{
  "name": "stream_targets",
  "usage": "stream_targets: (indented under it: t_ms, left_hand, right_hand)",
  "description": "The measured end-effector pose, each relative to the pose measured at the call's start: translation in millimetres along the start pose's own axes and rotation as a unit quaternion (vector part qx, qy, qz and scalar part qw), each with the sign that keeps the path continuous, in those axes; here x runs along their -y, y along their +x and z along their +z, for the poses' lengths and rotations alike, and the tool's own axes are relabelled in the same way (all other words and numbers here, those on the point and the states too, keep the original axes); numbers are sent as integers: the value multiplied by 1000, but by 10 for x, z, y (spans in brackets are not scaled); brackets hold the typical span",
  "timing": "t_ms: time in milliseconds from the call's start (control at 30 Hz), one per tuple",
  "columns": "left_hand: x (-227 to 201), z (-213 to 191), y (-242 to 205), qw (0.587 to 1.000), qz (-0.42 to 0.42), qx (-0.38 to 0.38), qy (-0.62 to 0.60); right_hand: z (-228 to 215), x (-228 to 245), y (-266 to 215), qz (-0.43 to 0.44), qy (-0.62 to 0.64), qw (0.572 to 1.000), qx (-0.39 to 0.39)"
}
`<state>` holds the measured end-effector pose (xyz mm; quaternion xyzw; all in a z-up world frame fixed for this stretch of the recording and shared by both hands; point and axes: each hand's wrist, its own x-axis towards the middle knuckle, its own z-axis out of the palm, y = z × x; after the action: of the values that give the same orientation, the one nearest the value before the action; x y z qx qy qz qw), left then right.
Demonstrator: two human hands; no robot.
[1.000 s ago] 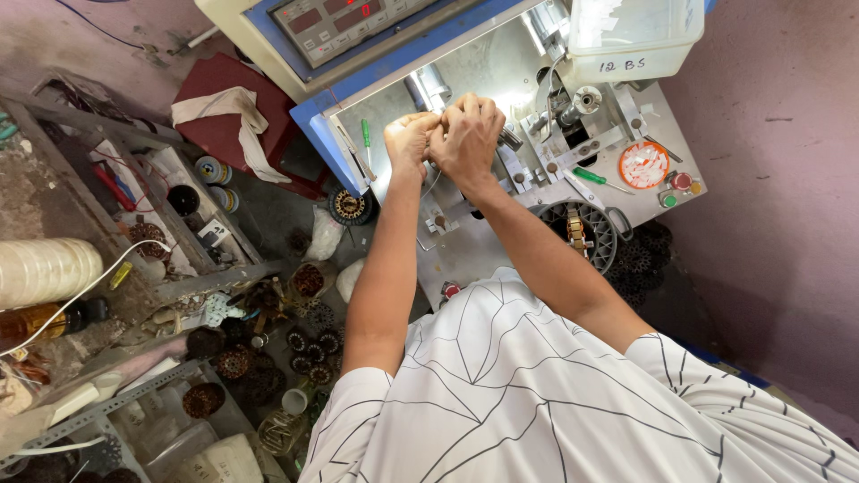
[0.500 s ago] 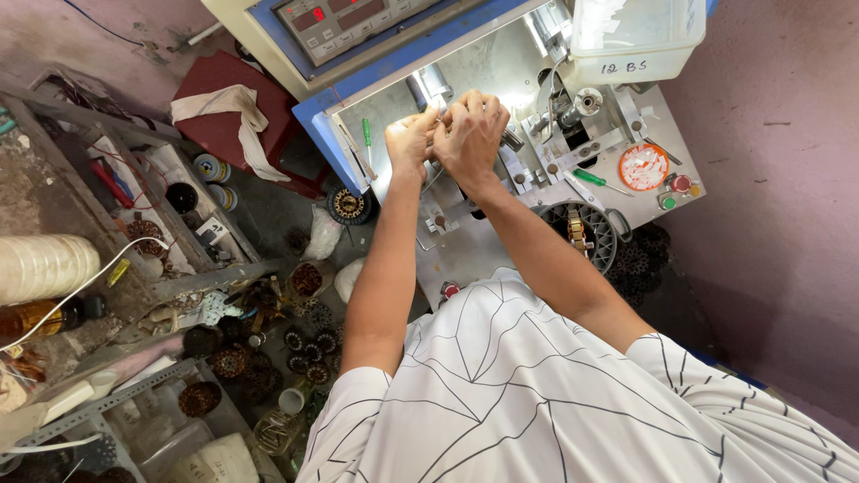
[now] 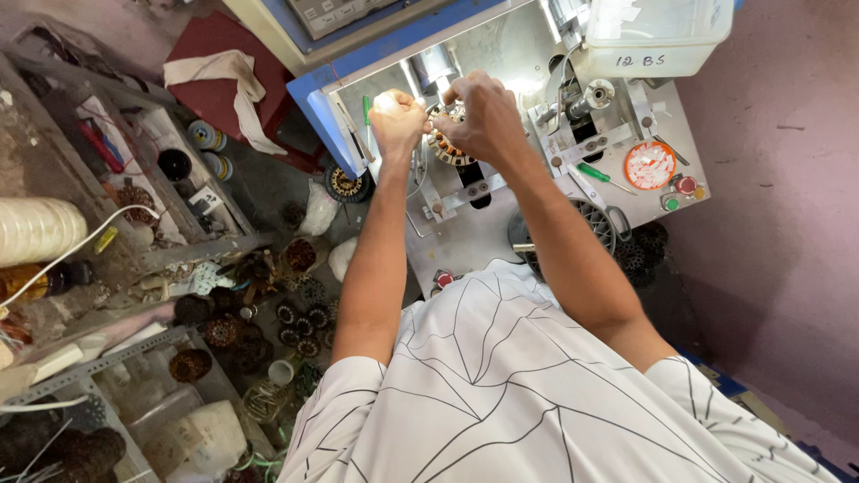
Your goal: The person threads a thin wire through slots in a rotating stator assembly mounted on a machine, then uses a green-handled tool to press or secure the wire into place. The person repeats this threading and securing process across multiple slots on the stator.
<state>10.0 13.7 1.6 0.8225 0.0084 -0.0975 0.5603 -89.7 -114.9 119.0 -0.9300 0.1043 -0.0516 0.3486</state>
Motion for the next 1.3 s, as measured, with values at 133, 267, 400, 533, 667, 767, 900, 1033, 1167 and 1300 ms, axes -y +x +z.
stream_targets:
  t_ms: [133,267,400,533,667,767,900,1033,1167,1300]
  left_hand:
    - [154,-60,142,996,-55,22,-62]
    - [481,-93,289,997,-72,23,6]
    - [949,30,340,987,-131,71,-64]
    - [1256,264,469,965,-167,138,-146]
    - [1365,371,588,947,-207,194,-149]
    - [1371,434,646,939,-215,214,-161]
    - [1342,438,620,943,-217,210,-142]
    - [1369,359,459,956,-208,137,-156]
    - [1534,253,323,958,-158,42,-236]
    - [1579,234,268,925,-140,28,-353]
  right_hand:
    - [-642,145,-382,-108,-1,994,31]
    - [-1124,260,-720,-139,14,989,44]
    - [-1299,279,-905,-140,57,985,84]
    - [-1304,204,-1101,-125,93,975,157]
    - [-1221,71,-1168,-52,119,969,212]
    - [-1128,-69,-1132,-7,130,970,205]
    - [-992,-237,-1062,3,118,977,175]
    - [-1009,-517,-1072,67,72,985,142]
    - [-1185,-992,-1193,161,2,987,10]
    - [-1317,-1445,-1406,251,24,965,-71]
